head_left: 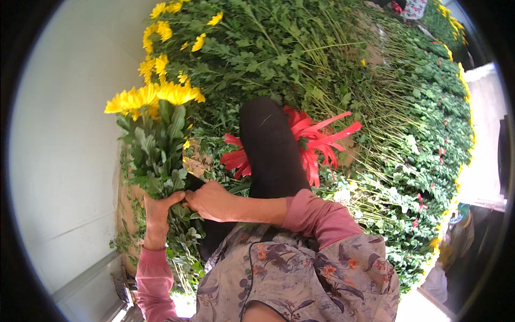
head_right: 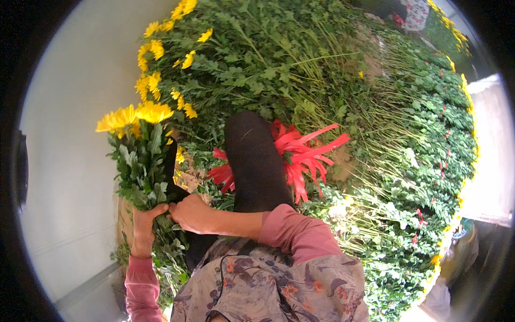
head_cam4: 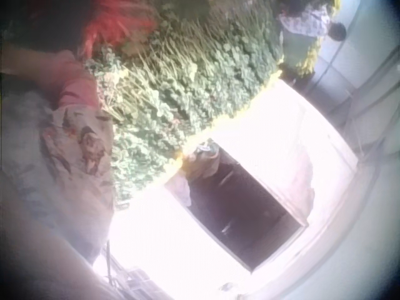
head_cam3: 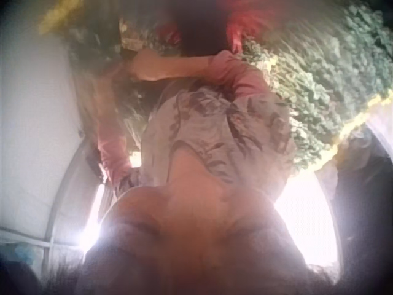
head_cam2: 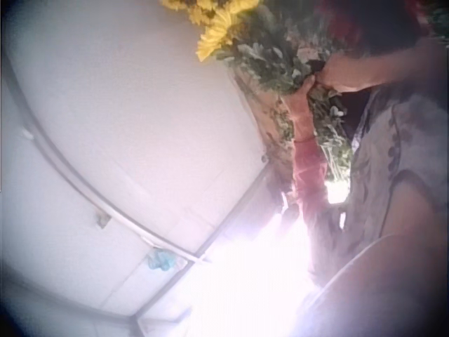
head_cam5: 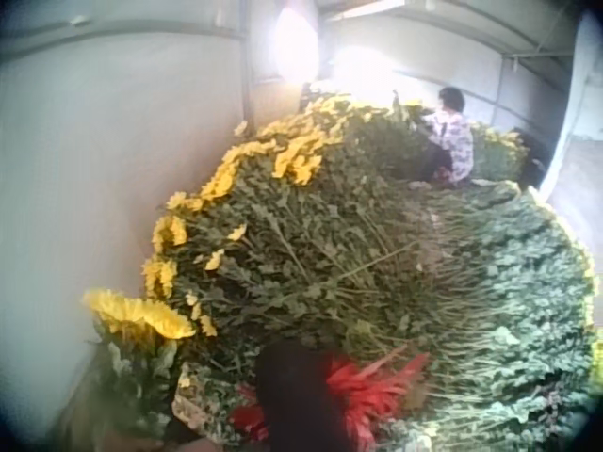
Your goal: The person gathers individual yellow flowers from a large pile on the floor, aligns their stems together, and ties the bundle with a red ribbon.
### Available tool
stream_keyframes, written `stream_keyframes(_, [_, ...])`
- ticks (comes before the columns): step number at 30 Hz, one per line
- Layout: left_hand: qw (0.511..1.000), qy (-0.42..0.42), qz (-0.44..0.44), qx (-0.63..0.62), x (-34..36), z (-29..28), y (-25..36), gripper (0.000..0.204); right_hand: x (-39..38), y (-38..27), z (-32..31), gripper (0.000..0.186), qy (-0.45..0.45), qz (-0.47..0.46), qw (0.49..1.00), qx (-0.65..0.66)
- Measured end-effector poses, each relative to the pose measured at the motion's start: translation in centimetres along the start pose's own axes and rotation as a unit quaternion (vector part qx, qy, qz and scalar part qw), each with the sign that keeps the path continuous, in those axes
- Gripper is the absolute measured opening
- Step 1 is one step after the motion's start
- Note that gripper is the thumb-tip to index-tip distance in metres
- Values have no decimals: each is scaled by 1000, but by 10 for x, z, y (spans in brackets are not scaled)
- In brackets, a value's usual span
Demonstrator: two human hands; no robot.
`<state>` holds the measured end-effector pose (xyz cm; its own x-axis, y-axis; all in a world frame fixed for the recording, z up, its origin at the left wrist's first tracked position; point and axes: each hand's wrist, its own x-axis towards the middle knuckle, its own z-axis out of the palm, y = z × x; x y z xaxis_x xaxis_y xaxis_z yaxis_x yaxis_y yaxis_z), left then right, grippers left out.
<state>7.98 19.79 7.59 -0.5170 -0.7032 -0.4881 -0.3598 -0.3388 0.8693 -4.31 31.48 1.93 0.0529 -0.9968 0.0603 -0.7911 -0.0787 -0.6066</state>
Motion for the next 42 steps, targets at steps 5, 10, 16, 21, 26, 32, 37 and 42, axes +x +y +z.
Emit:
stream_keyframes(5, [997,51,43,-30,-13,-4,13,54,-16,6,-3,24,79,-44,995,29])
stream_keyframes(10, [982,108,14,-155,-16,-40,32,47,-79,27,-40,31,116,-117,986,-8])
stream_keyframes(16, [983,80,-42,-160,-22,-45,29,41,-192,124,-82,26,403,403,785,241])
stream_keyframes(21, [993,75,-48,-76,-24,-7,26,41,-208,183,-71,39,462,432,710,309])
stream_keyframes(26, [998,23,-57,-7,-28,3,33,47,-186,212,-84,34,469,349,608,537])
stream_keyframes(32, [999,-35,25,15,-23,7,23,62,-175,205,-92,22,471,357,575,566])
stream_keyframes(37, [995,-36,-38,-80,-19,-11,9,62,-179,208,-81,18,500,348,501,615])
stream_keyframes(42, [996,-39,3,-77,-18,-15,11,63,-193,221,-87,18,571,354,481,563])
